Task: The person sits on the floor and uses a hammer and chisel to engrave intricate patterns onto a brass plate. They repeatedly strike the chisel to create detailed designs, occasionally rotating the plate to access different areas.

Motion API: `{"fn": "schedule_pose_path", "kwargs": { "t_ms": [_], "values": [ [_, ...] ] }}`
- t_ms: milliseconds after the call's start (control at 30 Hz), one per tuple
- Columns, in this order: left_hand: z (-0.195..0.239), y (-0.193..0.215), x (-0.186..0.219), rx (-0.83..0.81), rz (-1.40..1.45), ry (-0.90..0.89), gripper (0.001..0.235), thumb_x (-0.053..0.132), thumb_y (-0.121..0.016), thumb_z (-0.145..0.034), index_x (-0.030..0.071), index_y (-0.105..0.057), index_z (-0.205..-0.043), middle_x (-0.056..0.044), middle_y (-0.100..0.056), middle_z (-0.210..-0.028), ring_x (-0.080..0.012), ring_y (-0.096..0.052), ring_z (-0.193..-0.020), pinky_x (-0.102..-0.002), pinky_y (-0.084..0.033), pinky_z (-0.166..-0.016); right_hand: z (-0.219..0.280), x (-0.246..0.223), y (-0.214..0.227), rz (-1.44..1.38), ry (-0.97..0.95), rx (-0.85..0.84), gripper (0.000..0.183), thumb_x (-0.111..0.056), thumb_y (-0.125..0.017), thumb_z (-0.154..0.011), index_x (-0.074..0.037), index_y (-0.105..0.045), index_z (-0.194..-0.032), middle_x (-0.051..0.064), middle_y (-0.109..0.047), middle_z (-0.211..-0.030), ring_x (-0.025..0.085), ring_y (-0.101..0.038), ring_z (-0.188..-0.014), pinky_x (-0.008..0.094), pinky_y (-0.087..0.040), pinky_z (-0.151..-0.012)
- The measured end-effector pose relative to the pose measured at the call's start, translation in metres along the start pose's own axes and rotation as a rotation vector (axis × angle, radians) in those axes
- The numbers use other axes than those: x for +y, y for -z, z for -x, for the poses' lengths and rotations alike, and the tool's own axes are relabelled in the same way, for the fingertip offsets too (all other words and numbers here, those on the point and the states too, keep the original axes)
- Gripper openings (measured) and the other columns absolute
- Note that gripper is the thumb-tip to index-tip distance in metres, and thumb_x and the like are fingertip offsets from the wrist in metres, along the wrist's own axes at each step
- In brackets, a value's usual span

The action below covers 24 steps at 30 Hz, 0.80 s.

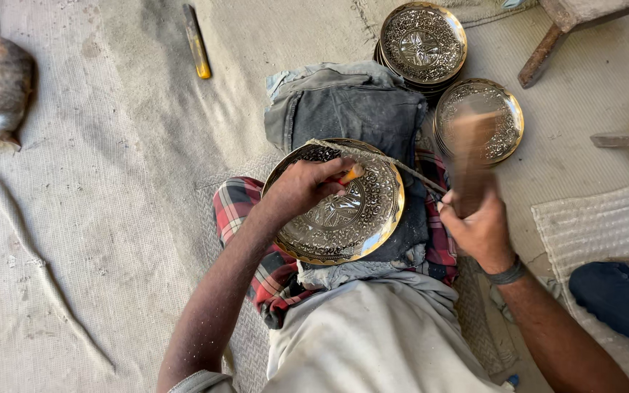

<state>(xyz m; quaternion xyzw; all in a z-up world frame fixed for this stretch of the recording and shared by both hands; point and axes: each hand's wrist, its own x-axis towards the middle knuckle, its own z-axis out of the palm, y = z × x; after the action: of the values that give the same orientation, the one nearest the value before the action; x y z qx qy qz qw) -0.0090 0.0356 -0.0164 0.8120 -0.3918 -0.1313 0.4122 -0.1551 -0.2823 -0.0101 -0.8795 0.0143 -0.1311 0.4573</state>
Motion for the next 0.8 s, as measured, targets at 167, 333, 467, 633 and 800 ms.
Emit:
{"fn": "schedule_pose_path", "kwargs": {
  "t_ms": [167,333,467,633,800],
  "values": [
    [0.029,0.013,-0.002,0.273,0.223,-0.047,0.034,0.019,-0.072,-0.100,0.013,-0.062,-0.131,-0.010,-0.078,-0.112,-0.0222,-0.077,-0.101,-0.038,-0.063,-0.089,-0.005,-0.007,-0.001,0.261,-0.162,-0.255,0.068,-0.012,-0.083,-0.076,-0.004,-0.054,-0.137,0.011,-0.075,-0.095,0.020,-0.074,-0.084,0.038,-0.059,-0.079],
    [0.070,0.012,-0.023,1.130,0.892,0.186,0.051,0.013,-0.075,-0.097,0.012,-0.045,-0.139,-0.014,-0.072,-0.115,-0.0246,-0.074,-0.106,-0.037,-0.066,-0.090,-0.026,-0.022,-0.027,0.055,-0.044,-0.158,0.073,-0.021,-0.084,-0.078,-0.001,-0.050,-0.140,0.016,-0.073,-0.110,0.026,-0.072,-0.089,0.039,-0.058,-0.079],
    [0.064,-0.010,-0.025,1.318,1.155,0.314,0.058,0.011,-0.075,-0.095,0.010,-0.040,-0.142,-0.014,-0.072,-0.109,-0.0230,-0.072,-0.098,-0.036,-0.063,-0.083,-0.047,-0.020,-0.049,0.185,0.188,-0.133,0.057,-0.016,-0.083,-0.082,0.002,-0.057,-0.128,0.022,-0.071,-0.112,0.035,-0.073,-0.101,0.043,-0.058,-0.084],
    [0.035,-0.006,-0.018,1.249,1.126,0.325,0.059,0.013,-0.074,-0.094,0.012,-0.040,-0.142,-0.014,-0.073,-0.107,-0.0228,-0.073,-0.095,-0.037,-0.063,-0.085,-0.025,-0.001,-0.051,0.221,0.088,-0.187,0.050,-0.016,-0.080,-0.084,0.001,-0.057,-0.125,0.022,-0.073,-0.104,0.036,-0.075,-0.094,0.044,-0.061,-0.079],
    [-0.028,0.002,-0.022,1.002,0.971,0.166,0.057,0.015,-0.076,-0.096,0.009,-0.043,-0.142,-0.011,-0.073,-0.104,-0.0186,-0.073,-0.097,-0.034,-0.063,-0.086,0.028,0.012,-0.069,0.213,0.098,-0.123,0.056,-0.018,-0.078,-0.086,0.002,-0.053,-0.131,0.025,-0.072,-0.110,0.035,-0.075,-0.094,0.043,-0.062,-0.081]
  ]
}}
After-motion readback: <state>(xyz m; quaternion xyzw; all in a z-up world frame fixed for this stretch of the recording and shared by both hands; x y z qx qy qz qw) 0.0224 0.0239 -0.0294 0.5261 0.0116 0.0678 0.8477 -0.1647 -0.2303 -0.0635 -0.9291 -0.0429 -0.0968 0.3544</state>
